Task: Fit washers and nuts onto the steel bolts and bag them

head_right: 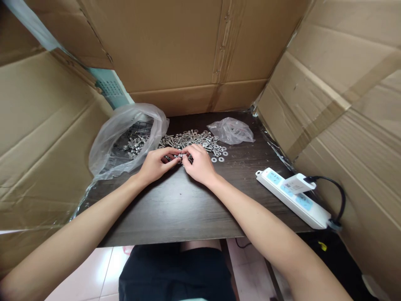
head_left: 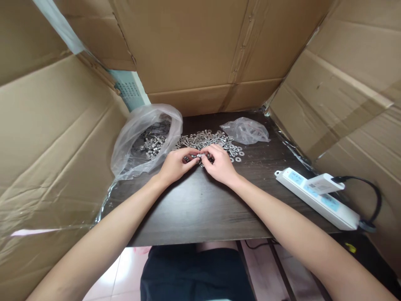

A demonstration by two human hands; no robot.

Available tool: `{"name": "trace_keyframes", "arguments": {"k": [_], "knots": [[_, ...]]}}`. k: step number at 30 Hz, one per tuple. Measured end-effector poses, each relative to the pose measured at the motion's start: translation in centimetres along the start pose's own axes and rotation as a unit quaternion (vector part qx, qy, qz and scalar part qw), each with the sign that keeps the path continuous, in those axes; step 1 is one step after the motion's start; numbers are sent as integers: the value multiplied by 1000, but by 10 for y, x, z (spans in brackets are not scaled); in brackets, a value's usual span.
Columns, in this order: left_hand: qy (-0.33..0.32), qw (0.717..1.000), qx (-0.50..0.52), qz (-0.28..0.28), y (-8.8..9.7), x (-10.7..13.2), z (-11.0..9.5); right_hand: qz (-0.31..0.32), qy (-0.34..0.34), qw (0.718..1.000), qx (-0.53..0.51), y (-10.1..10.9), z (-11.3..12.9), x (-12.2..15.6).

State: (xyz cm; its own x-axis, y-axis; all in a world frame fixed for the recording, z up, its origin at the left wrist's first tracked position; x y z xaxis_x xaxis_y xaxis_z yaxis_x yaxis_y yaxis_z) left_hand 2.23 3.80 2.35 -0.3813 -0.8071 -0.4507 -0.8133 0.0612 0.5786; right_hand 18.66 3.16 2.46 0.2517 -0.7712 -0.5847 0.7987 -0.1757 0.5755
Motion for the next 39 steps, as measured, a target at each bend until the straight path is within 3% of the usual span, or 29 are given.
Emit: {"name": "trace_keyframes", "arguments": {"k": [21, 39], "knots": [[-36, 999, -19, -10, 1, 0, -6, 20, -28, 999, -2, -1, -2, 1], [-8, 1000, -2, 8, 0, 1, -3, 25, -33, 999, -3, -2, -2, 0]]}}
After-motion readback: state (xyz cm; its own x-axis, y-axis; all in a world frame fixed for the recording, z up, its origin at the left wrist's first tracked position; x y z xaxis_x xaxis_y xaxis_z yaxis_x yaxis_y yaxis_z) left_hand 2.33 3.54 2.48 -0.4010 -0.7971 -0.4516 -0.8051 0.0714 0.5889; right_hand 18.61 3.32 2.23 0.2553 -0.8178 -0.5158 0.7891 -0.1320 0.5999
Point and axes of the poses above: each hand's wrist, its own x-axis away from the middle knuckle, its own y-axis out of the back of the hand, z = x × y, the point moved 5 cm from there along -x, towards the middle knuckle, and after that the axes turned 1 degree about -z, right-handed, at the moved point
